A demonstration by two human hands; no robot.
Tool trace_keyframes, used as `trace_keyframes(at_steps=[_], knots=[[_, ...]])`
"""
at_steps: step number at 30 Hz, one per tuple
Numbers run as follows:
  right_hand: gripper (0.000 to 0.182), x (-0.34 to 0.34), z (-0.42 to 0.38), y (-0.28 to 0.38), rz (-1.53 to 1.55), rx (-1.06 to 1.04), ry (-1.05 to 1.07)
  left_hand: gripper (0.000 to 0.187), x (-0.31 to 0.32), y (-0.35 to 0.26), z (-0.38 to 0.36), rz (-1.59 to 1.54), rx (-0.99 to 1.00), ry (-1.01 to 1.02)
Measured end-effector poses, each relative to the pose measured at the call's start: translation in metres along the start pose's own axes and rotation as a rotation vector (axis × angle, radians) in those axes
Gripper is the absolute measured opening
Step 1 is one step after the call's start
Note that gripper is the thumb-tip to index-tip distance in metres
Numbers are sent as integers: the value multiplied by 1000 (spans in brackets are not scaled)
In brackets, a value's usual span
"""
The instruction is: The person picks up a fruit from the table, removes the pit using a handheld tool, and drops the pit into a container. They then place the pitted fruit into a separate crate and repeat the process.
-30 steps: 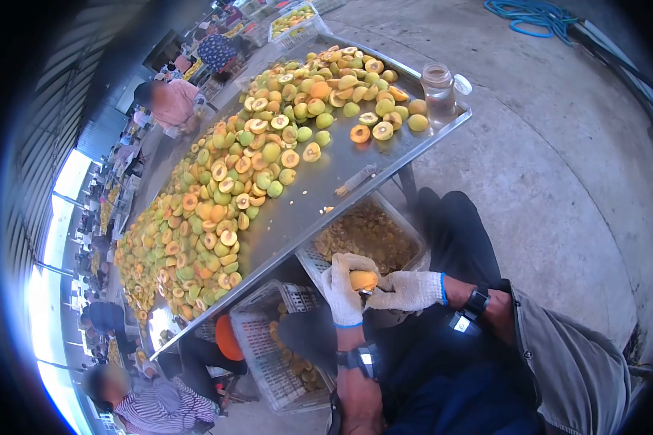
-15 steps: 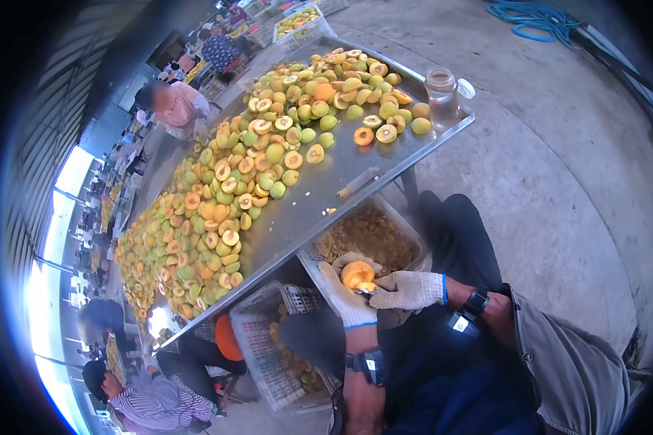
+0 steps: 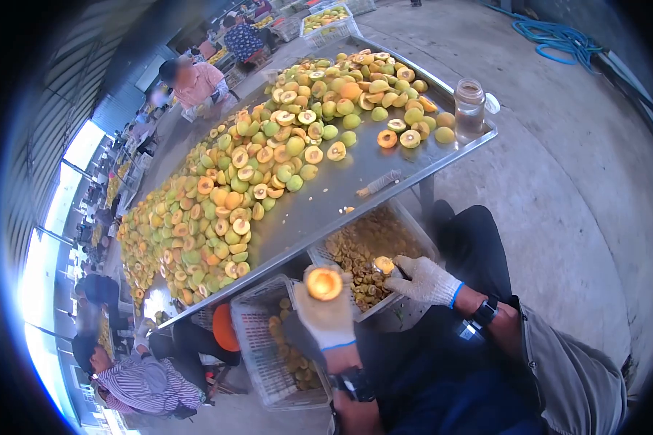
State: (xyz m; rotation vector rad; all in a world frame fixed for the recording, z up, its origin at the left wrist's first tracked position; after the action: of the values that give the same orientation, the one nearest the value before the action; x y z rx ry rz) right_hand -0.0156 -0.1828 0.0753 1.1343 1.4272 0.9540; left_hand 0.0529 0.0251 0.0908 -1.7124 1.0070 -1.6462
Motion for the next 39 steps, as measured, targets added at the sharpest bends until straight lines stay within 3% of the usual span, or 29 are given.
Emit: trace_keyframes(at_steps=[2, 4, 6, 9, 11, 12, 14, 15, 16, 18, 20, 22, 24, 26, 28, 29, 36, 38, 39], knots=[[43, 0, 3, 0, -8, 8, -11, 33, -30, -46, -7, 245, 181, -227], [42, -1, 5, 1, -15, 22, -27, 44, -38, -107, -31, 1275, 595, -417], [42, -1, 7, 3, 21, 37, -44, 43, -84, -131, -42, 1522, 515, -541], [41, 4, 11, -1, 0, 20, -56, 44, -194, -135, -69, 1611, 540, -665], [40, 10, 15, -8, -44, -27, -76, 56, -294, -124, -88, 1566, 466, -794], [38, 10, 16, -7, -89, -73, -103, 56, -302, -126, -92, 1570, 464, -795], [37, 13, 17, -7, -104, -113, -120, 57, -365, -106, -114, 887, 116, -1070], [36, 13, 17, -3, -122, -157, -142, 57, -366, -117, -124, 1421, -48, -1237], [36, 15, 19, -4, -123, -160, -138, 57, -336, -122, -127, 1417, -48, -1242], [37, 17, 17, -1, -162, -227, -179, 51, -220, -148, -122, 1547, 234, -1275], [39, 23, 18, -2, -168, -241, -177, 43, -169, -146, -95, 1471, 467, -994], [41, 27, 19, -3, -167, -259, -185, 36, -98, -108, -65, 1169, 398, -655], [40, 28, 18, -5, -123, -283, -197, 37, -31, -57, -44, 1113, 214, -317], [39, 27, 16, -2, -125, -293, -203, 41, 17, -13, -36, 1012, 66, -109], [38, 20, 15, 1, -130, -301, -221, 43, 17, 32, -25, 1016, -68, -59], [38, 17, 13, 3, -171, -313, -230, 43, 23, 42, -22, 897, -40, -44], [41, 5, 12, 0, -166, -360, -237, 39, 31, 50, -17, 895, -52, -109], [41, 2, 14, -5, -146, -362, -218, 35, 20, 70, -17, 709, -281, -45], [43, 2, 16, -8, -112, -369, -191, 35, 13, 73, -15, 714, -285, -48]])
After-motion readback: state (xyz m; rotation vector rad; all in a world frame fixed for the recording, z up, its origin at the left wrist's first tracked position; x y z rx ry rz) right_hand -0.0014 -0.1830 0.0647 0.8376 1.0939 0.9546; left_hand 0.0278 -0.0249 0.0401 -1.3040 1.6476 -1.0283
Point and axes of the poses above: each hand's wrist, its own z-axis towards the middle knuckle, its own x-axis out of the palm, y = z × x, the point moved 9 cm from there along z, towards the middle knuckle, and after that the axes turned 12 degrees about z, right-handed, at the moved point
